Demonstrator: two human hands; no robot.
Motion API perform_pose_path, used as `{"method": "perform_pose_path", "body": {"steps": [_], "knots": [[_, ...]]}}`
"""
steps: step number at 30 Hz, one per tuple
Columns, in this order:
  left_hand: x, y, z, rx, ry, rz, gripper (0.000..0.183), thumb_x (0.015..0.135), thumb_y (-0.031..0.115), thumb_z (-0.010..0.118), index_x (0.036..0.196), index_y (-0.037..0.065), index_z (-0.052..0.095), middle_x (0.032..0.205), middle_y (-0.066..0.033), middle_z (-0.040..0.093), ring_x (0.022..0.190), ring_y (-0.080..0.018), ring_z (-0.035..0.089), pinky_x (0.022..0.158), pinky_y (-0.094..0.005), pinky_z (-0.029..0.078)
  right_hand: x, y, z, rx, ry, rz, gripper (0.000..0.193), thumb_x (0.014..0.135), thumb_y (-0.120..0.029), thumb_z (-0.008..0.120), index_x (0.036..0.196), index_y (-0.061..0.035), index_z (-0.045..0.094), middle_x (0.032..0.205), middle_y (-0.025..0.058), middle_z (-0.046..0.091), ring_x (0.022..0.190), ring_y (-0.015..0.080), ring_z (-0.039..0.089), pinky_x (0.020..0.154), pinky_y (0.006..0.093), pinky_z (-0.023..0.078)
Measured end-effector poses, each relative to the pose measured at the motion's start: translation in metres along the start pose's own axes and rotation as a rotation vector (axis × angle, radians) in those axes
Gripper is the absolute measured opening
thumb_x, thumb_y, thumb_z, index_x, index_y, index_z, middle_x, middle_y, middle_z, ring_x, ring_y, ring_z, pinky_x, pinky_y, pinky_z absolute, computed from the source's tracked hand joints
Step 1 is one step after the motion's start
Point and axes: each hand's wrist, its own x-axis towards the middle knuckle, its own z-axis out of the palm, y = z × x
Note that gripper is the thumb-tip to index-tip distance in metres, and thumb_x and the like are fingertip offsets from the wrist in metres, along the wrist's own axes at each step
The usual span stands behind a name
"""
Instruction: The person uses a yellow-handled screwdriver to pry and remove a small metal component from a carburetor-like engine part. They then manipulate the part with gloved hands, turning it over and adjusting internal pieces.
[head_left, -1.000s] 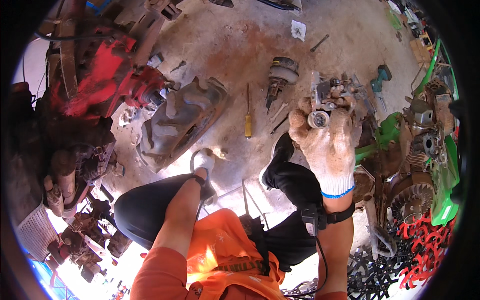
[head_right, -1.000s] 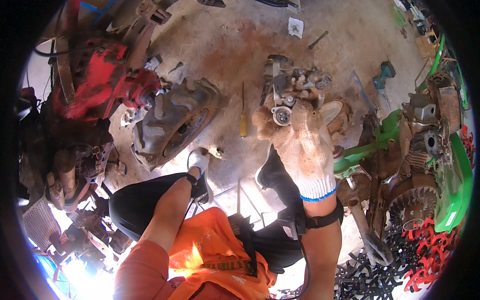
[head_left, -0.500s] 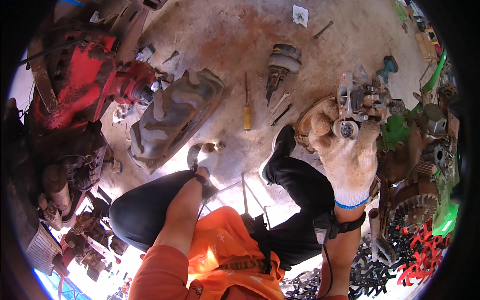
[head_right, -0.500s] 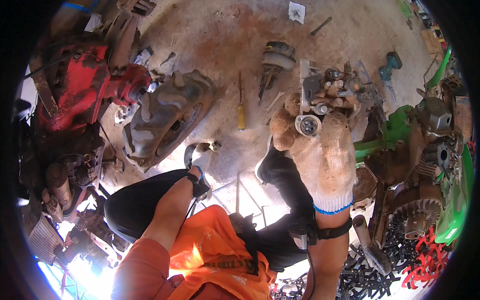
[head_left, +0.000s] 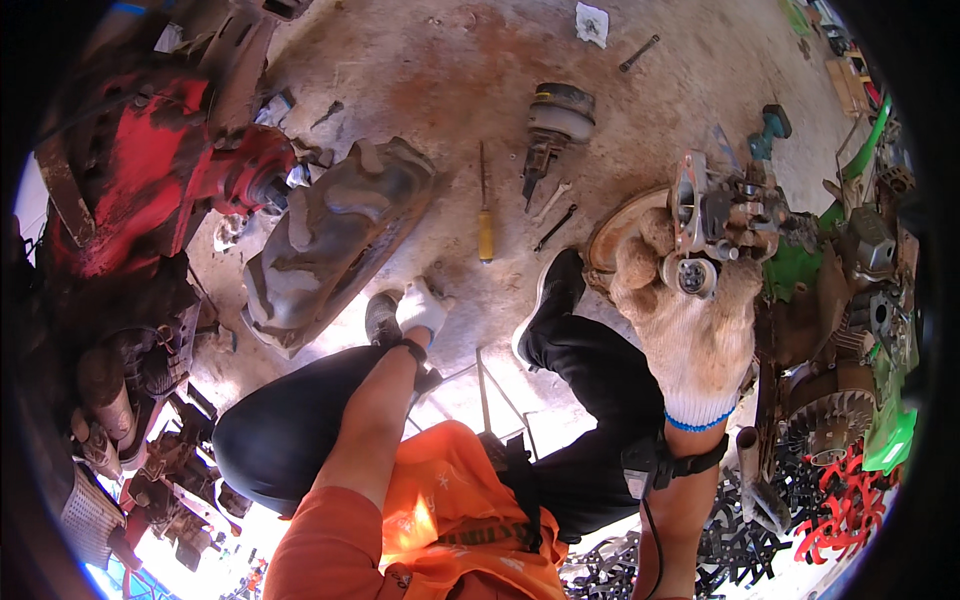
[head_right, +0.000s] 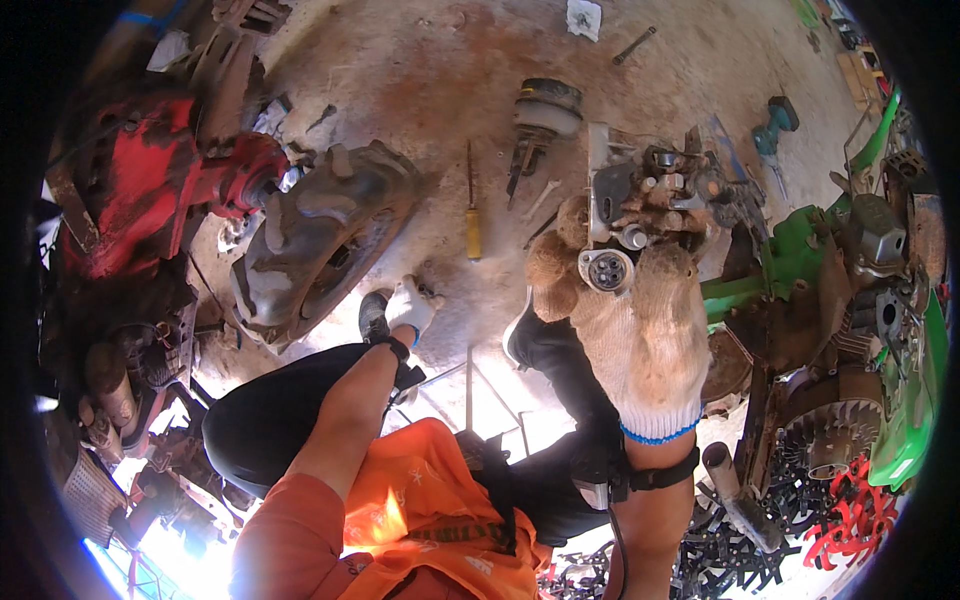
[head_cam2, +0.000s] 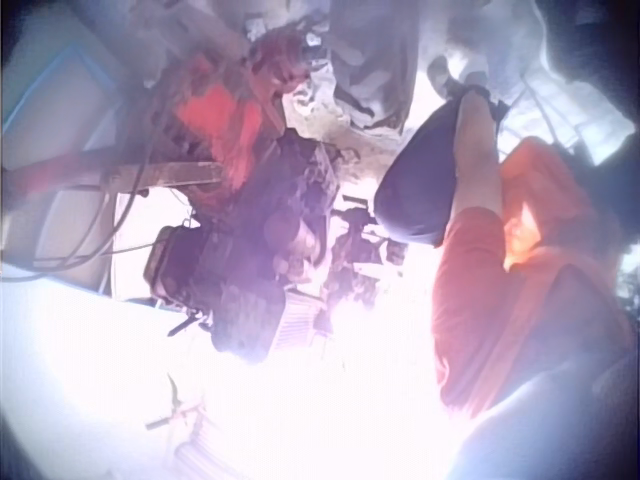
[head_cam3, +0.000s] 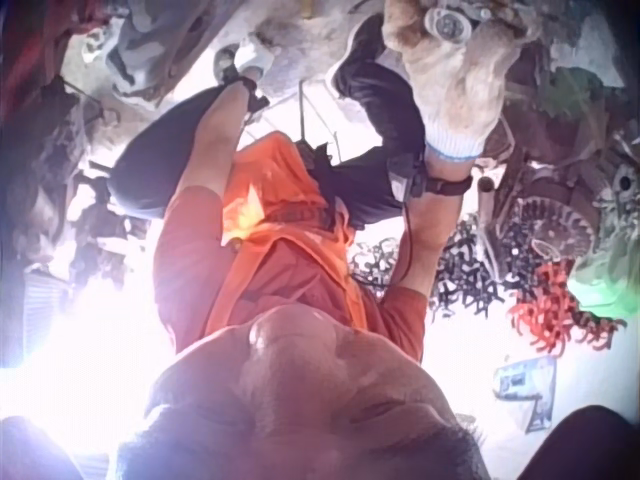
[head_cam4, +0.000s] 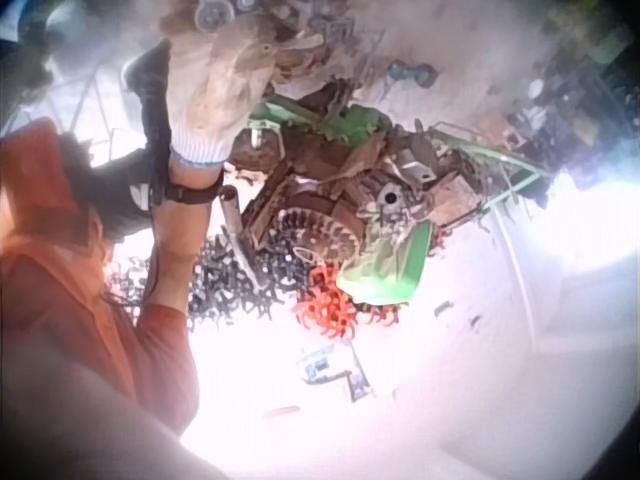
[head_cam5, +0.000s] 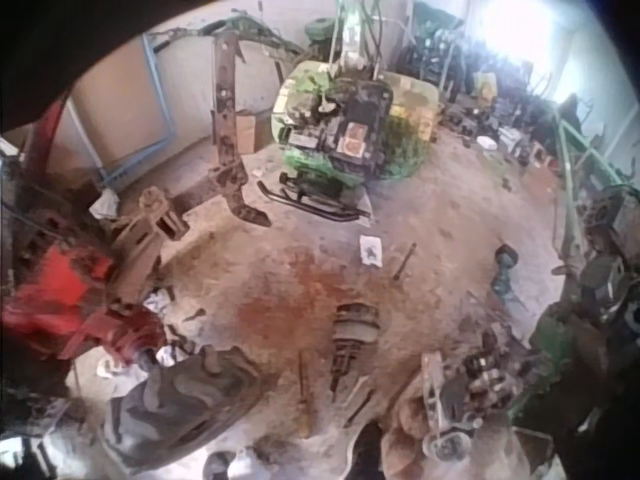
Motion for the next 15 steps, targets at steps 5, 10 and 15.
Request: {"method": "perform_pose_path", "body": {"steps": [5,10,15], "knots": [[0.012,0.001,0.001,0.033,-0.023,-0.011,0.060,0.084,0.039,0.085,0.128,0.005,0.065,0.119,-0.0225,0.077,0.114,-0.0414,0.074,0.098,-0.0494,0.059,0.003,-0.006,-0.005,0.064,-0.023,0.111,0.065,0.096,-0.046,0.079,0.144,-0.0069,0.056,0.116,0.0057,0.057,0.104,0.0236,0.050,0.085,0.0383,0.046],[0.013,-0.014,0.005,-0.053,-0.035,0.012,0.055,0.088,0.035,0.084,0.129,0.004,0.065,0.115,-0.0218,0.078,0.110,-0.0409,0.075,0.095,-0.0477,0.059,-0.001,-0.001,-0.007,0.008,-0.059,0.036,0.068,0.097,-0.047,0.078,0.147,-0.0072,0.055,0.117,0.0047,0.054,0.107,0.0232,0.048,0.086,0.0379,0.045],[0.011,-0.027,0.015,-0.484,0.048,0.035,0.044,0.094,0.022,0.079,0.132,0.004,0.065,0.111,-0.0171,0.078,0.100,-0.0318,0.077,0.089,-0.0420,0.059,0.002,0.000,-0.005,-0.065,-0.050,0.036,0.056,0.100,-0.048,0.076,0.135,-0.0085,0.058,0.117,0.0051,0.055,0.103,0.0249,0.051,0.081,0.0371,0.045]]}}
